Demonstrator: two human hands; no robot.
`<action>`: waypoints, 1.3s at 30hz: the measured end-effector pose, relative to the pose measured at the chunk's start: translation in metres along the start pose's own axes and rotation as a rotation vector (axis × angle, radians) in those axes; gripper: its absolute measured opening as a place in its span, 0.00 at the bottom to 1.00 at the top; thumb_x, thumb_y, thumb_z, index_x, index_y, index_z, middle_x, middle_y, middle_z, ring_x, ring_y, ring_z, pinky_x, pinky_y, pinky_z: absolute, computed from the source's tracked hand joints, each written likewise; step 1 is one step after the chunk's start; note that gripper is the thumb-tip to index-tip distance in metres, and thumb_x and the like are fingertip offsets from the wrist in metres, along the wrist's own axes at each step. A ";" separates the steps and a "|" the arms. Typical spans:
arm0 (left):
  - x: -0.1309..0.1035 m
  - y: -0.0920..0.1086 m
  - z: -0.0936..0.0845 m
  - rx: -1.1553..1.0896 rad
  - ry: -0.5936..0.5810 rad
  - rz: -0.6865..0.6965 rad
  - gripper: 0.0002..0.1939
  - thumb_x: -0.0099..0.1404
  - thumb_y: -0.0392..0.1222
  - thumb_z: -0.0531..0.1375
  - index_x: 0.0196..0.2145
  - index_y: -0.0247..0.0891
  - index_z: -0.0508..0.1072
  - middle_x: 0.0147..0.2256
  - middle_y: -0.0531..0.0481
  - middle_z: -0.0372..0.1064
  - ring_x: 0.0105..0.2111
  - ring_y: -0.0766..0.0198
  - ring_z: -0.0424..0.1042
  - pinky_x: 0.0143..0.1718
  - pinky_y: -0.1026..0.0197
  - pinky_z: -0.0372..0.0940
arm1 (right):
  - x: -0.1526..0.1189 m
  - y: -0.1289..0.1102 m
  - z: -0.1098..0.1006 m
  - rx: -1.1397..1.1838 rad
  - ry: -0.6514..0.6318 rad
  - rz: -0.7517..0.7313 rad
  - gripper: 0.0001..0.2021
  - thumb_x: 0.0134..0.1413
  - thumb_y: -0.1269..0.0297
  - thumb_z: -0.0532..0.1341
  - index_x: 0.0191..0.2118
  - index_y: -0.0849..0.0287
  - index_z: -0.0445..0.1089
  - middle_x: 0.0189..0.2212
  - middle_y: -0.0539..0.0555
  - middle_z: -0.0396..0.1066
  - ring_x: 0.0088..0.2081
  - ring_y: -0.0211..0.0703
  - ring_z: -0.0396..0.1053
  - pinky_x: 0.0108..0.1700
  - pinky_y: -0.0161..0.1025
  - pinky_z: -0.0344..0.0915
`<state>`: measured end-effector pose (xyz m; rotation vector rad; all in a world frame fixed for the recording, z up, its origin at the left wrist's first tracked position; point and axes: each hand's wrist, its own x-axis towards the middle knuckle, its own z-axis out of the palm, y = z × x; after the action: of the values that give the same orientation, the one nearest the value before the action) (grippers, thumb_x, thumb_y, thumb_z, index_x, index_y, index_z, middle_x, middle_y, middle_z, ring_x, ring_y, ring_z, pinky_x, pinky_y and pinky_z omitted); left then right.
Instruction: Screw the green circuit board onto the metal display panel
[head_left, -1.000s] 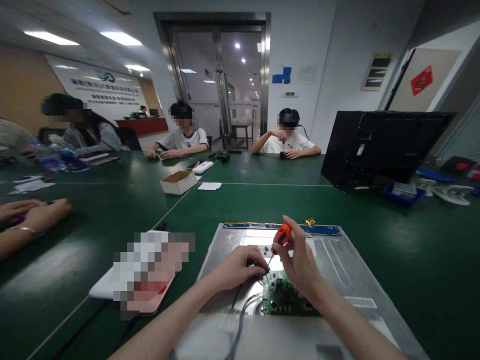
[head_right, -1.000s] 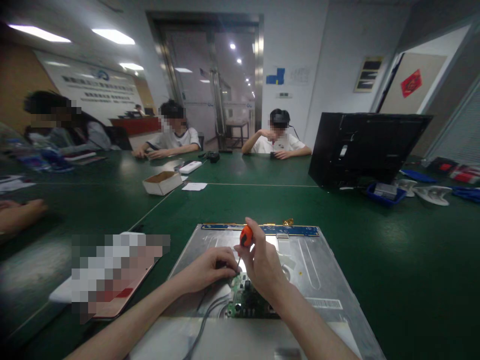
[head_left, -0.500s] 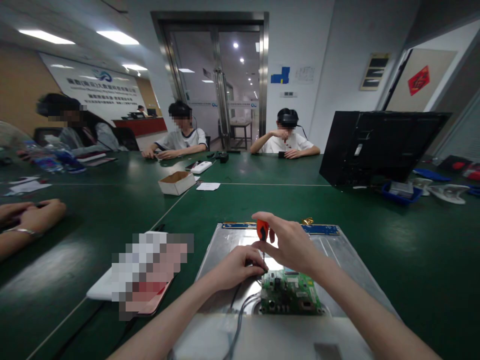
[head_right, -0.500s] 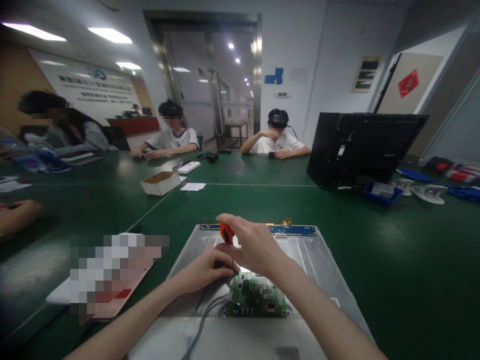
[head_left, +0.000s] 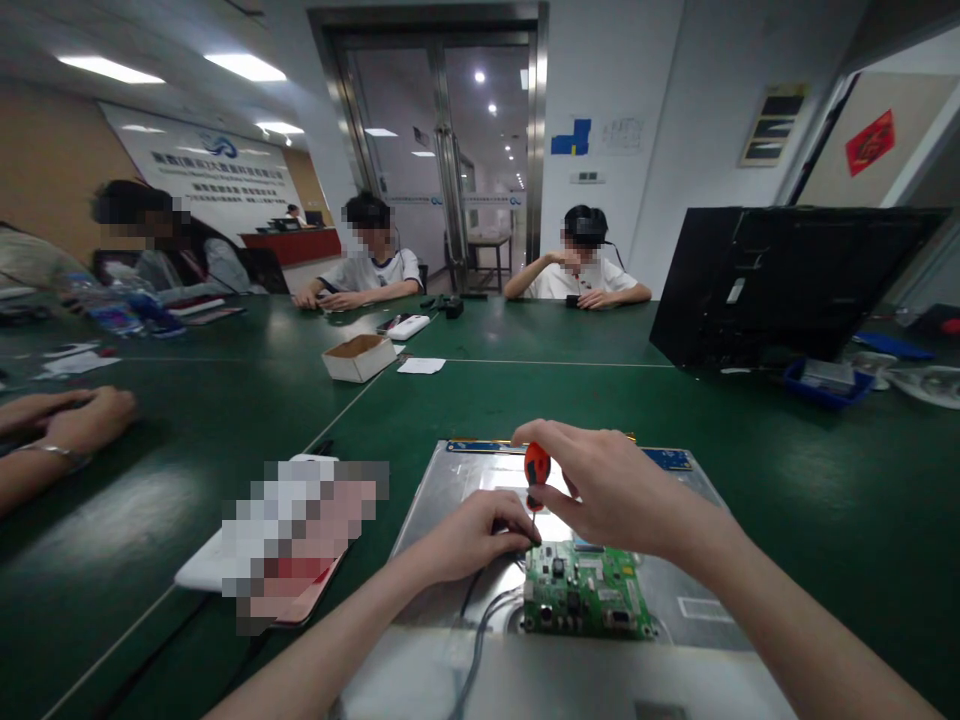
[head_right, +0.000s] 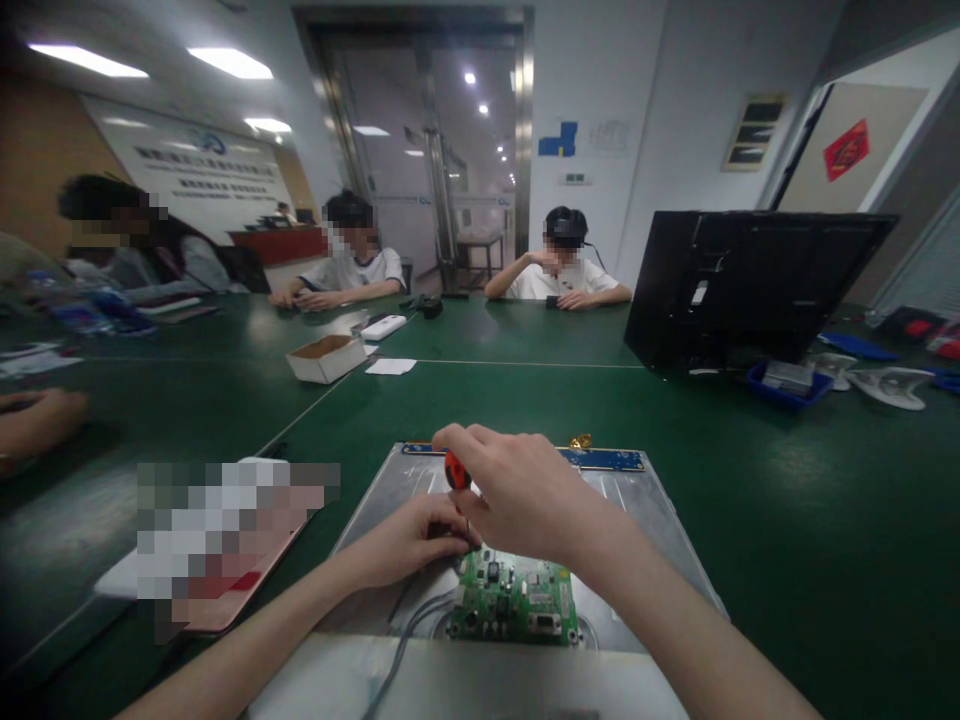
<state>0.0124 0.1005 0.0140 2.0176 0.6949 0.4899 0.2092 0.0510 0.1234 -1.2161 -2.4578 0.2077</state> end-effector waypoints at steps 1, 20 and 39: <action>0.000 -0.001 0.000 0.002 0.009 -0.003 0.07 0.60 0.29 0.62 0.32 0.37 0.79 0.33 0.51 0.75 0.35 0.61 0.72 0.40 0.61 0.64 | 0.000 -0.001 0.000 -0.015 -0.004 -0.004 0.15 0.56 0.71 0.60 0.49 0.56 0.62 0.39 0.51 0.73 0.32 0.41 0.69 0.30 0.37 0.55; -0.001 0.007 -0.001 0.036 0.008 -0.050 0.05 0.61 0.31 0.61 0.31 0.36 0.77 0.32 0.51 0.74 0.33 0.62 0.72 0.37 0.62 0.65 | 0.004 0.004 0.002 -0.140 0.045 -0.064 0.07 0.61 0.60 0.62 0.38 0.57 0.65 0.31 0.49 0.73 0.26 0.37 0.65 0.26 0.36 0.48; -0.002 0.002 -0.001 -0.006 0.013 -0.020 0.08 0.59 0.28 0.61 0.34 0.36 0.77 0.33 0.52 0.75 0.34 0.61 0.73 0.40 0.60 0.66 | 0.004 -0.002 0.001 -0.223 0.031 -0.039 0.09 0.61 0.57 0.61 0.36 0.58 0.66 0.29 0.51 0.74 0.25 0.38 0.66 0.25 0.37 0.44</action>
<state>0.0114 0.0990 0.0164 2.0022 0.7198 0.4932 0.2049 0.0530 0.1238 -1.2482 -2.5270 -0.0990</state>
